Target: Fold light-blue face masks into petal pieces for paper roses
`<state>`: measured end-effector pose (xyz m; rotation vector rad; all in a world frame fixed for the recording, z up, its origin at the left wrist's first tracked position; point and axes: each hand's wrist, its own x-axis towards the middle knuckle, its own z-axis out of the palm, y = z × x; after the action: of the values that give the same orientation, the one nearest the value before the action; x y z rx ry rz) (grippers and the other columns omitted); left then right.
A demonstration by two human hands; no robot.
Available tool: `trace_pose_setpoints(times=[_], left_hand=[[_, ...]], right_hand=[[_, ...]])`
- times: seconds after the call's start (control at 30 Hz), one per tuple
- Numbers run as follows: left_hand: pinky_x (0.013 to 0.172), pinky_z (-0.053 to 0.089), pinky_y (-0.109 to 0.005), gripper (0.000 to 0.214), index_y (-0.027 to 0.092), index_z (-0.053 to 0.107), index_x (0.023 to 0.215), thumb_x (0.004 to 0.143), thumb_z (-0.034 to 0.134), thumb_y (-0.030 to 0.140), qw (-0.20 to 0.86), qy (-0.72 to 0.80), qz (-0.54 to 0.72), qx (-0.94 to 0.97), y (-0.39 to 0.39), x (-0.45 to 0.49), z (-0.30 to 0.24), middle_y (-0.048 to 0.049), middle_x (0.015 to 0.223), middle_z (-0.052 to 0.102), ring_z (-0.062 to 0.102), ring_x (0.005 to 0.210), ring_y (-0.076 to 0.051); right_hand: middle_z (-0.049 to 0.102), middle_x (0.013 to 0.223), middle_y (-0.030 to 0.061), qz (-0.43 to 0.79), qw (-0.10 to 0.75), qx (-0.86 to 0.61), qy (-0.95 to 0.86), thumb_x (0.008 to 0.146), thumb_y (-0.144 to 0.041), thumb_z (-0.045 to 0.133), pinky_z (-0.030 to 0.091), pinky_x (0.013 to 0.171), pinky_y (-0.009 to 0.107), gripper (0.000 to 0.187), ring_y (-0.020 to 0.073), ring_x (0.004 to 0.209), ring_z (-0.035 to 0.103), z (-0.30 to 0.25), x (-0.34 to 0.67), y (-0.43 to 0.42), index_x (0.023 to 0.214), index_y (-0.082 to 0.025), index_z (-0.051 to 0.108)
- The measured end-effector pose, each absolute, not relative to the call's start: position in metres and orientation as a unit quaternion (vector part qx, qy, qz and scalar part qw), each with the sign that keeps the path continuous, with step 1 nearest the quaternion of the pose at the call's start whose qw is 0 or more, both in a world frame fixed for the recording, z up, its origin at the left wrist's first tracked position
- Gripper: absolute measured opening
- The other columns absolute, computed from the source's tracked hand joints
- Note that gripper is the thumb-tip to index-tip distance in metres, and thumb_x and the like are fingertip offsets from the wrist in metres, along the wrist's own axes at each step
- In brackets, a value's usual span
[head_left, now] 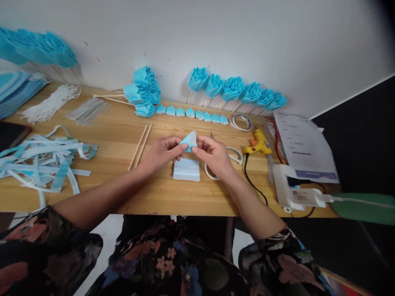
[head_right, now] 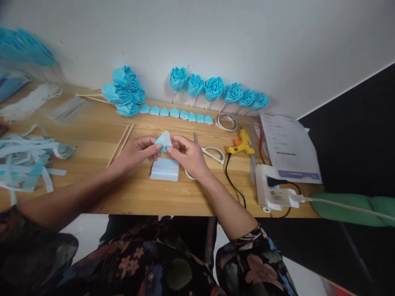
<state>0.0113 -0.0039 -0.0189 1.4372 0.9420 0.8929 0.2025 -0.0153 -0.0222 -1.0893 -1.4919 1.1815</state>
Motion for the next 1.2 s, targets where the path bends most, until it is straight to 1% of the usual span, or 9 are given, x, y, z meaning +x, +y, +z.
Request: trace_pose_setpoints(times=[0.2,0.43,0.57,0.67,0.8,0.93,1.07,1.1,1.2], left_hand=[[0.055,0.043,-0.022,0.03,0.016,0.06,0.072,0.083,0.065,0.044,0.563,0.404,0.374,0.617,-0.004,0.012,-0.021,0.0016,0.061,0.058,0.052,0.055,-0.009],[0.053,0.042,-0.02,0.027,0.016,0.059,0.07,0.081,0.066,0.04,0.554,0.421,0.37,0.615,-0.004,0.012,-0.024,0.0023,0.059,0.057,0.051,0.054,-0.008],[0.052,0.042,-0.02,0.026,0.016,0.058,0.07,0.08,0.066,0.038,0.562,0.418,0.368,0.612,-0.003,0.013,-0.023,0.0028,0.058,0.057,0.051,0.052,-0.008],[0.051,0.041,-0.019,0.025,0.016,0.057,0.067,0.078,0.067,0.036,0.571,0.408,0.357,0.617,-0.004,0.013,-0.022,0.003,0.058,0.057,0.051,0.052,-0.007],[0.049,0.039,-0.018,0.024,0.016,0.055,0.064,0.077,0.067,0.033,0.586,0.399,0.324,0.627,-0.007,0.014,-0.02,0.0036,0.055,0.055,0.049,0.051,-0.007],[0.049,0.04,-0.018,0.024,0.016,0.055,0.064,0.078,0.067,0.032,0.601,0.393,0.299,0.629,-0.008,0.015,-0.018,0.0032,0.055,0.056,0.05,0.051,-0.007],[0.048,0.041,-0.018,0.025,0.016,0.056,0.065,0.079,0.068,0.033,0.629,0.385,0.286,0.612,-0.007,0.013,-0.016,0.0028,0.055,0.056,0.051,0.051,-0.007],[0.048,0.041,-0.018,0.025,0.016,0.057,0.066,0.079,0.068,0.034,0.64,0.381,0.283,0.605,-0.007,0.012,-0.015,0.0028,0.056,0.057,0.051,0.051,-0.007],[0.049,0.041,-0.018,0.025,0.015,0.057,0.069,0.079,0.069,0.035,0.662,0.37,0.292,0.582,-0.007,0.011,-0.013,0.003,0.058,0.058,0.051,0.05,-0.006]], right_hand=[[0.062,0.076,-0.0015,0.471,0.451,-0.448,-0.612,0.079,-0.031,0.07,0.045,0.066,0.026,0.031,0.0114,0.069,0.054,-0.024,0.203,-0.016,0.108,-0.02,0.072],[0.062,0.076,-0.0017,0.49,0.448,-0.435,-0.608,0.079,-0.033,0.072,0.045,0.067,0.026,0.032,0.0111,0.07,0.054,-0.026,0.203,-0.016,0.109,-0.02,0.072],[0.062,0.077,-0.0016,0.494,0.442,-0.426,-0.616,0.08,-0.036,0.072,0.046,0.069,0.027,0.028,0.0117,0.071,0.054,-0.021,0.201,-0.017,0.103,-0.02,0.072],[0.061,0.075,-0.002,0.49,0.438,-0.427,-0.622,0.08,-0.038,0.073,0.046,0.068,0.026,0.024,0.0116,0.07,0.054,-0.017,0.201,-0.018,0.094,-0.02,0.071],[0.064,0.077,-0.0008,0.483,0.43,-0.444,-0.62,0.08,-0.039,0.074,0.047,0.066,0.027,0.025,0.0127,0.07,0.057,-0.017,0.203,-0.019,0.096,-0.02,0.071],[0.061,0.068,-0.0025,0.411,0.443,-0.466,-0.647,0.082,-0.035,0.072,0.043,0.059,0.026,0.016,0.0114,0.061,0.052,-0.02,0.204,-0.021,0.089,-0.021,0.071],[0.067,0.076,-0.0014,0.294,0.463,-0.437,-0.713,0.086,-0.025,0.069,0.047,0.064,0.027,0.003,0.0122,0.066,0.058,-0.015,0.204,-0.022,0.087,-0.022,0.071],[0.069,0.079,-0.0008,0.256,0.466,-0.422,-0.735,0.087,-0.022,0.067,0.049,0.067,0.028,0.004,0.0129,0.07,0.06,-0.014,0.204,-0.022,0.088,-0.023,0.071],[0.073,0.088,0.0015,0.155,0.464,-0.366,-0.792,0.09,-0.016,0.063,0.052,0.075,0.031,0.014,0.0154,0.081,0.066,-0.013,0.208,-0.02,0.094,-0.025,0.072]])
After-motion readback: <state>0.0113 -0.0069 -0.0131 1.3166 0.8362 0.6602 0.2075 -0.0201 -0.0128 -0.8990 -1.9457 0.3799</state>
